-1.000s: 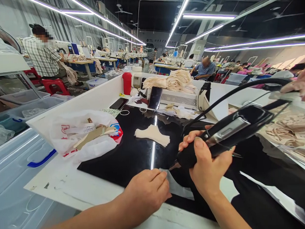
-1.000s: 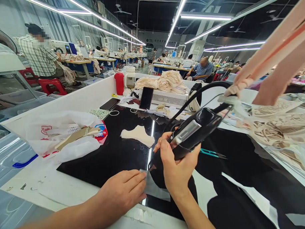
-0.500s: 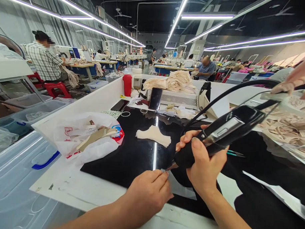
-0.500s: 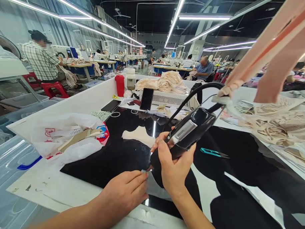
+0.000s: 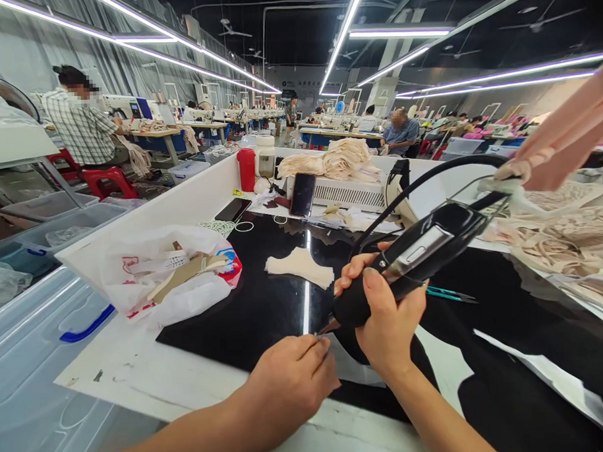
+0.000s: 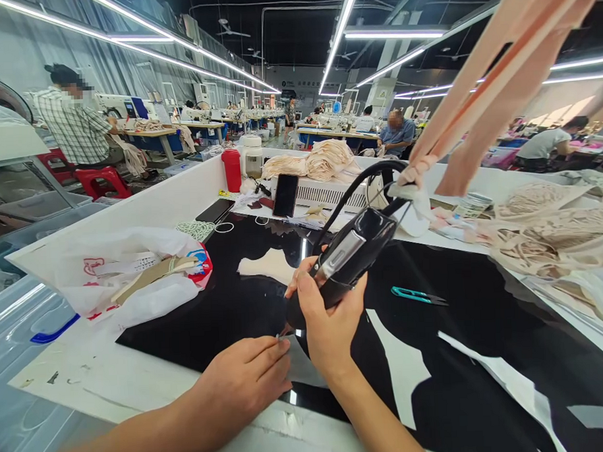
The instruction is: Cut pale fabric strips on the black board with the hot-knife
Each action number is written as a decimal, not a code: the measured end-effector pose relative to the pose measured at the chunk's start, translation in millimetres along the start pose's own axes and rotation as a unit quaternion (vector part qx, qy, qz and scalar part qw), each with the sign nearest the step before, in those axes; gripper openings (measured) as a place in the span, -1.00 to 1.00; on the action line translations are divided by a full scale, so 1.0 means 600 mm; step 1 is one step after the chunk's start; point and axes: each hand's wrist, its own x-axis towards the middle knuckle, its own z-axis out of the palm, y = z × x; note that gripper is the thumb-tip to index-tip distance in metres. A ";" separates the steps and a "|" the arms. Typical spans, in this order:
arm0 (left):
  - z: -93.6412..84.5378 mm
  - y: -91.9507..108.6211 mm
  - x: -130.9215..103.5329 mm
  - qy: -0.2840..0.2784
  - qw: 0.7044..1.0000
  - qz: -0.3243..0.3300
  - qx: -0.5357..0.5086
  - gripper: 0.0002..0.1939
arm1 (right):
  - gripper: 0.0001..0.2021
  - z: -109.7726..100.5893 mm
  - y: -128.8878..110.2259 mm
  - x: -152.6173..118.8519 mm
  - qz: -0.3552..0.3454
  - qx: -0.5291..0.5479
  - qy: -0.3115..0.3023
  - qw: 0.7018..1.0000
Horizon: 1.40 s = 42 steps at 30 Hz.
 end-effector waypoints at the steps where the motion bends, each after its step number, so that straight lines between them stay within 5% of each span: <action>1: 0.000 0.000 0.000 -0.001 1.000 0.000 -0.001 -0.79 | -0.66 0.000 0.001 -0.001 -0.001 0.001 0.000 1.000; 9: 0.006 -0.001 -0.005 -0.011 0.999 -0.014 -0.027 -0.76 | -0.61 -0.006 -0.017 0.007 -0.010 0.002 -0.026 1.000; 18: -0.008 -0.006 -0.004 -0.034 0.998 -0.029 -0.049 -0.70 | -0.62 -0.065 -0.080 0.004 -0.039 -0.115 0.019 0.992; 42: -0.033 -0.009 0.024 -0.044 0.998 -0.001 -0.052 -0.75 | -0.65 -0.103 -0.082 -0.021 -0.044 -0.070 0.023 0.996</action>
